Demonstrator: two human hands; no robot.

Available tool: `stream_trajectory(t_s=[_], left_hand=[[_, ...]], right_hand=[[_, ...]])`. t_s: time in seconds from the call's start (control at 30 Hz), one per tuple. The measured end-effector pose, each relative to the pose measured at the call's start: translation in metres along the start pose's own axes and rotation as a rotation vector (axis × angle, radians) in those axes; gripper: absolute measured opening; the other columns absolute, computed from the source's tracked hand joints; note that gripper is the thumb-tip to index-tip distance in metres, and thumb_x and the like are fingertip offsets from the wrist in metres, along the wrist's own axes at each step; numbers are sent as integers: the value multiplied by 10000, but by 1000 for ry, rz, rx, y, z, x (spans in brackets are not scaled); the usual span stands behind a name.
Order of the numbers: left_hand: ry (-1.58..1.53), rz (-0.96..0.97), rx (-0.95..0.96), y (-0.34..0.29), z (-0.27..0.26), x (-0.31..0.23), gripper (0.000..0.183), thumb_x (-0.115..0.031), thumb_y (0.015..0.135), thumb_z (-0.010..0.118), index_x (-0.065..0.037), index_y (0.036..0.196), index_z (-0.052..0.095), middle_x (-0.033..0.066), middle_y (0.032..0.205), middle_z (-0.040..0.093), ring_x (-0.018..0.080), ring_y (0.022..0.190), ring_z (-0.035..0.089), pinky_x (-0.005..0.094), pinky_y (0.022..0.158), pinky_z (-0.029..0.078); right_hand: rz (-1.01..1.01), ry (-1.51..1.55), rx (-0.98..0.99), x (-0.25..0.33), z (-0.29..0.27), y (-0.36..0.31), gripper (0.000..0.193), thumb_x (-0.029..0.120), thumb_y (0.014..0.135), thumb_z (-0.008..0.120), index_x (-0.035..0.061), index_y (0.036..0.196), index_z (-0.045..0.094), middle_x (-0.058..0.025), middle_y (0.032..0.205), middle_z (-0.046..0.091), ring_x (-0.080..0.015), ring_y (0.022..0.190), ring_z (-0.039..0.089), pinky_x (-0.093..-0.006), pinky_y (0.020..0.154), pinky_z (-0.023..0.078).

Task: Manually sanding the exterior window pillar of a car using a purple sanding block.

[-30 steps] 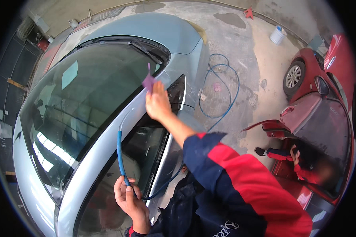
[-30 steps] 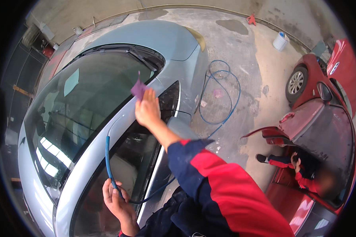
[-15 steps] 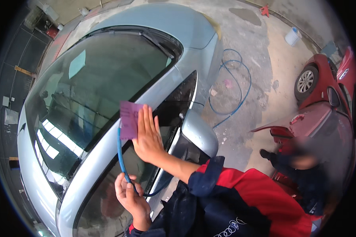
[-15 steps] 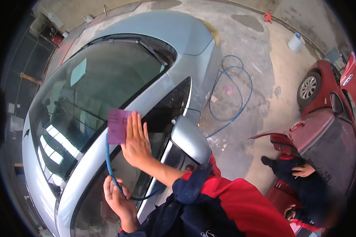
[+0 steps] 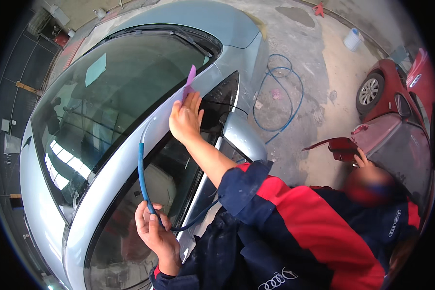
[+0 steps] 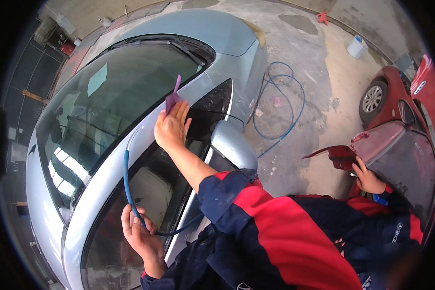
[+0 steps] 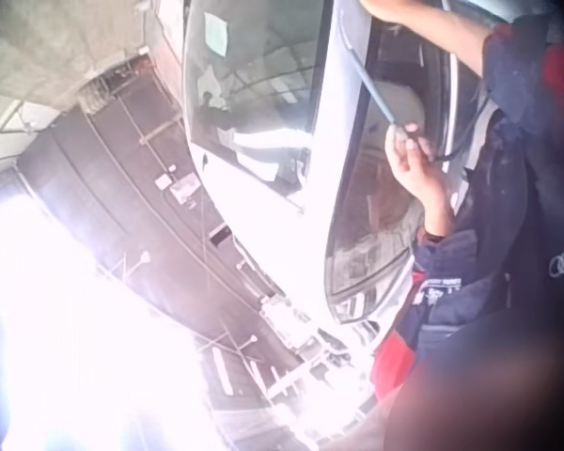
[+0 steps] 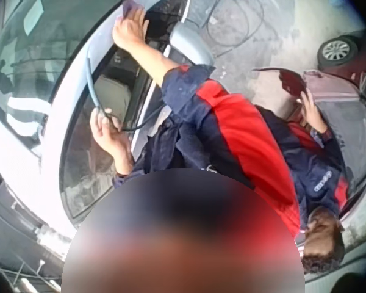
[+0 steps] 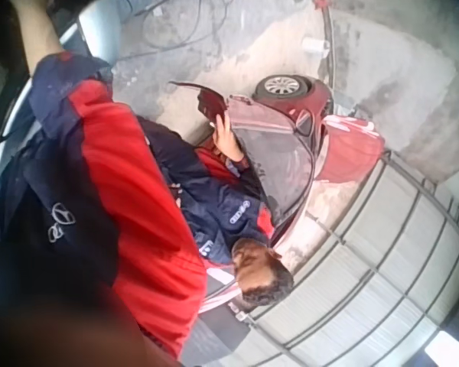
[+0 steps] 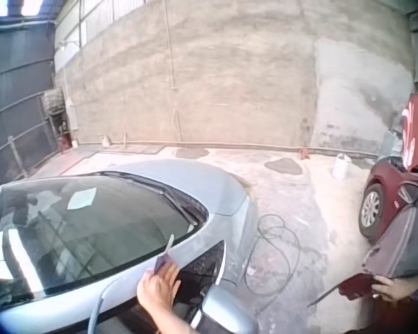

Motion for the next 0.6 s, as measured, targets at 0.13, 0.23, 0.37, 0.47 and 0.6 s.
stream_trajectory(t_s=[0.13,0.23,0.37,0.47,0.6], left_hand=[[-25,-28,14,-10,-16,8,452,-137,1038,618,6,1456,526,105,1136,674,85,651,505,218,532,369],[-21,-3,29,-8,-19,0,456,-155,1038,625,5,1455,530,102,1137,673,84,656,506,215,530,363],[-35,38,34,-9,-24,-1,463,-176,1032,636,5,1447,540,97,1133,671,80,662,511,214,530,358],[-50,28,18,-12,-33,2,454,-173,1030,637,0,1441,549,96,1134,670,79,664,514,214,530,355],[-70,17,35,-12,-33,5,444,-172,1025,648,-11,1430,564,92,1133,669,78,661,515,213,530,355]], right_hand=[[-127,-24,106,33,40,-90,841,361,1081,466,-174,1638,132,-390,1735,64,-481,1649,43,-606,1317,91],[-91,-43,32,28,25,-56,780,379,1128,355,-161,1643,129,-361,1747,85,-474,1650,41,-606,1316,93],[47,55,-35,19,23,-28,793,391,1114,375,-159,1641,154,-359,1742,124,-463,1650,72,-595,1320,110],[-29,93,58,30,45,-78,798,387,1113,375,-162,1642,136,-372,1742,88,-471,1651,46,-595,1318,104],[93,135,-67,16,16,-24,796,403,1128,353,-167,1640,136,-372,1742,90,-477,1647,62,-580,1321,106]])
Point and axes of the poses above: each hand's wrist, its own y-axis towards the middle knuckle, its own z-axis out of the palm, x = y × z, the point moved 9 cm from there along y, towards the middle knuckle
